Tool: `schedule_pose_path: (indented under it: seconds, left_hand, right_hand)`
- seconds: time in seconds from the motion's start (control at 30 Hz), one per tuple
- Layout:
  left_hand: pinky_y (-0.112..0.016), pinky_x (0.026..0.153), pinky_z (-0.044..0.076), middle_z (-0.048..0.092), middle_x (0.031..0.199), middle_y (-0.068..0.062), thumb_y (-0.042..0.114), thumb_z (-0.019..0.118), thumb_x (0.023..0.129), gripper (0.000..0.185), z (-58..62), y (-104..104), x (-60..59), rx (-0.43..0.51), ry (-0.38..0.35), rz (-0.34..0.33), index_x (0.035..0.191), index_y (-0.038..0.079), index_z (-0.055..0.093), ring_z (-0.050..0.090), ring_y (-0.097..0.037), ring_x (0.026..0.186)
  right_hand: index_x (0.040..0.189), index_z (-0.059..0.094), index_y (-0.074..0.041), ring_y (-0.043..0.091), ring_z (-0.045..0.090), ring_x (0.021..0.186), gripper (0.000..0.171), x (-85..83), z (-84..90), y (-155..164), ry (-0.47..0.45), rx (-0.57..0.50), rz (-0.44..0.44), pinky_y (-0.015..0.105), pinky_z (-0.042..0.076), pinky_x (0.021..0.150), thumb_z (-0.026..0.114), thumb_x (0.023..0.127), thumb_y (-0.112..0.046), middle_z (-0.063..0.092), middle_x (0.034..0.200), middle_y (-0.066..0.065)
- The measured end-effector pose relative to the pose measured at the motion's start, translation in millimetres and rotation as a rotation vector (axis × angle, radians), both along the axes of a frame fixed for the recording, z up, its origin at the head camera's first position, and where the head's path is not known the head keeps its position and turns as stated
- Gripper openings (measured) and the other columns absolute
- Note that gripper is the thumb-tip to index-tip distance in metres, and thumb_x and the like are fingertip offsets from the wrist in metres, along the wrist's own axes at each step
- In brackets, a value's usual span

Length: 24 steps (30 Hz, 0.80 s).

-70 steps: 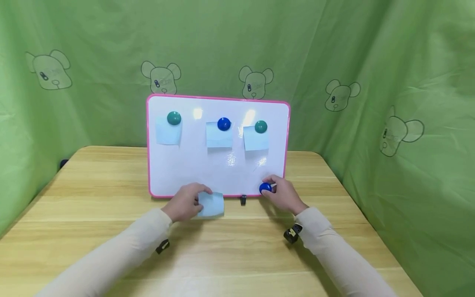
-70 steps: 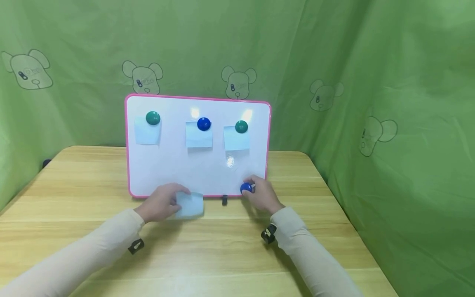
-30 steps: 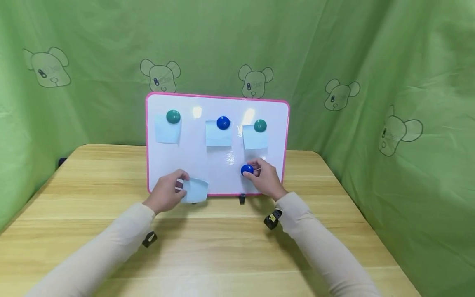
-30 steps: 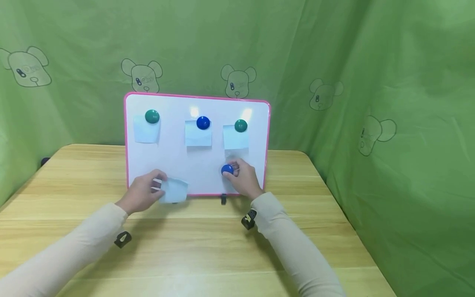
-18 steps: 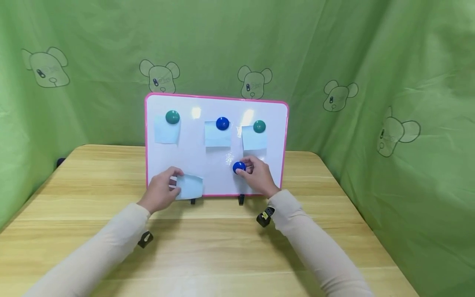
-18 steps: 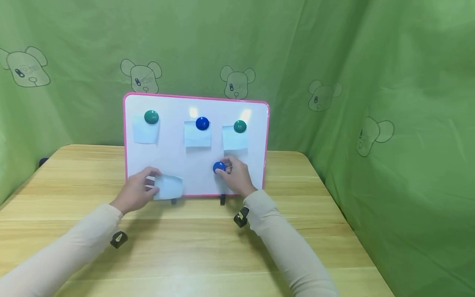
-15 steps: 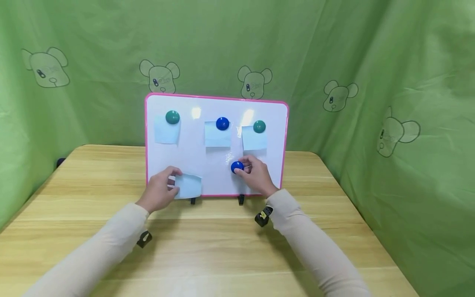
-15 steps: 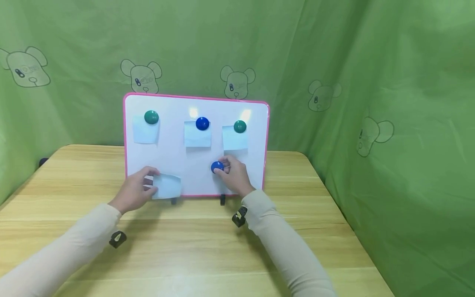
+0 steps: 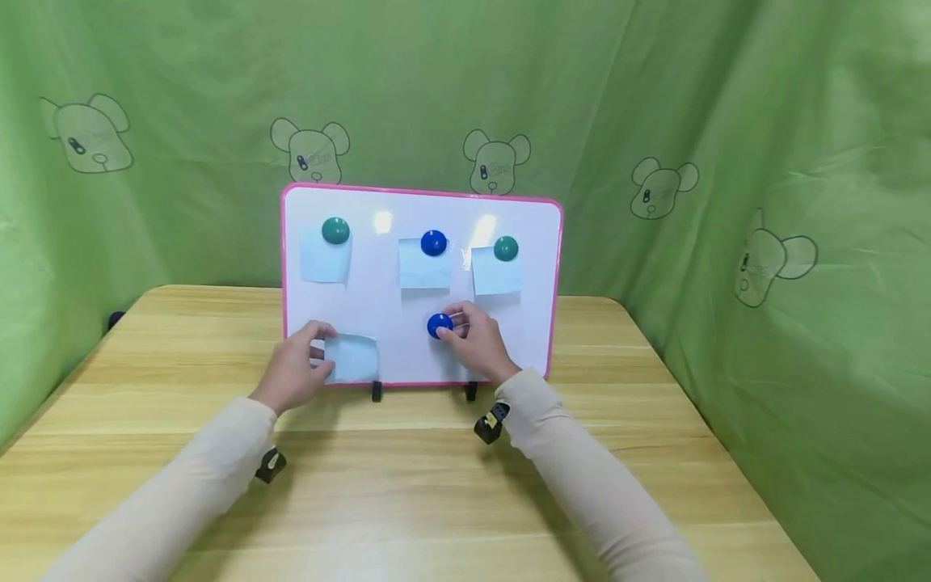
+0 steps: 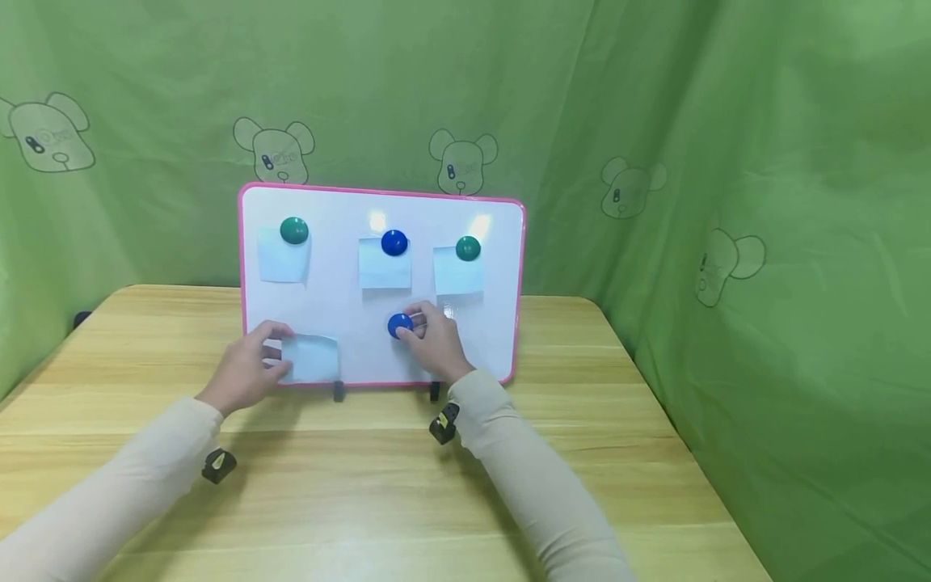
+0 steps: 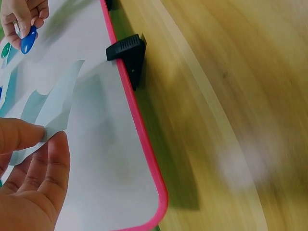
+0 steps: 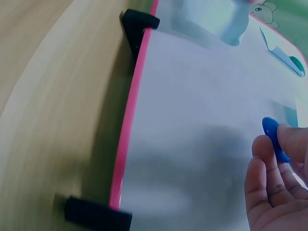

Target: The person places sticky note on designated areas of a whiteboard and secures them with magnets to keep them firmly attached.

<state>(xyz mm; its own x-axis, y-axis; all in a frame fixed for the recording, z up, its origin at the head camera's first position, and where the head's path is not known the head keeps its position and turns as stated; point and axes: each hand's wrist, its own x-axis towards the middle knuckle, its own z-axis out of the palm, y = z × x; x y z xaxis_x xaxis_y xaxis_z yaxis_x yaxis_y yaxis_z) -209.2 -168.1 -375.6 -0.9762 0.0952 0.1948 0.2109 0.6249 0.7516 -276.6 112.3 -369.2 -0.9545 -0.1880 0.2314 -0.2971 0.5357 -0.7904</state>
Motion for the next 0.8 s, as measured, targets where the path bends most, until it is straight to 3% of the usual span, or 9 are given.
schedule_pose_path:
  seconds: [0.23,0.8]
  left_hand:
    - [-0.044,0.08,0.057,0.051,0.13,-0.027,-0.005,0.061,0.086,0.037,-0.9,-9.9,-3.1,-0.002,0.006,0.033,0.121,0.0,0.051,0.061,-0.041,0.103]
    - [-0.047,0.082,0.056,0.053,0.12,-0.027,-0.005,0.063,0.084,0.037,-8.3,-18.7,-10.5,-0.009,0.04,0.043,0.119,-0.002,0.052,0.061,-0.04,0.1]
  right_hand:
    - [0.114,0.06,-0.005,0.019,0.062,0.086,0.027,-0.8,-5.8,-13.0,0.002,-0.041,0.032,0.031,0.054,0.078,0.07,0.089,-0.009,0.065,0.104,0.009]
    - [0.104,0.062,-0.007,0.017,0.058,0.084,0.018,-1.5,-14.0,-44.4,-0.006,0.009,0.058,0.027,0.051,0.076,0.07,0.09,-0.014,0.064,0.096,0.004]
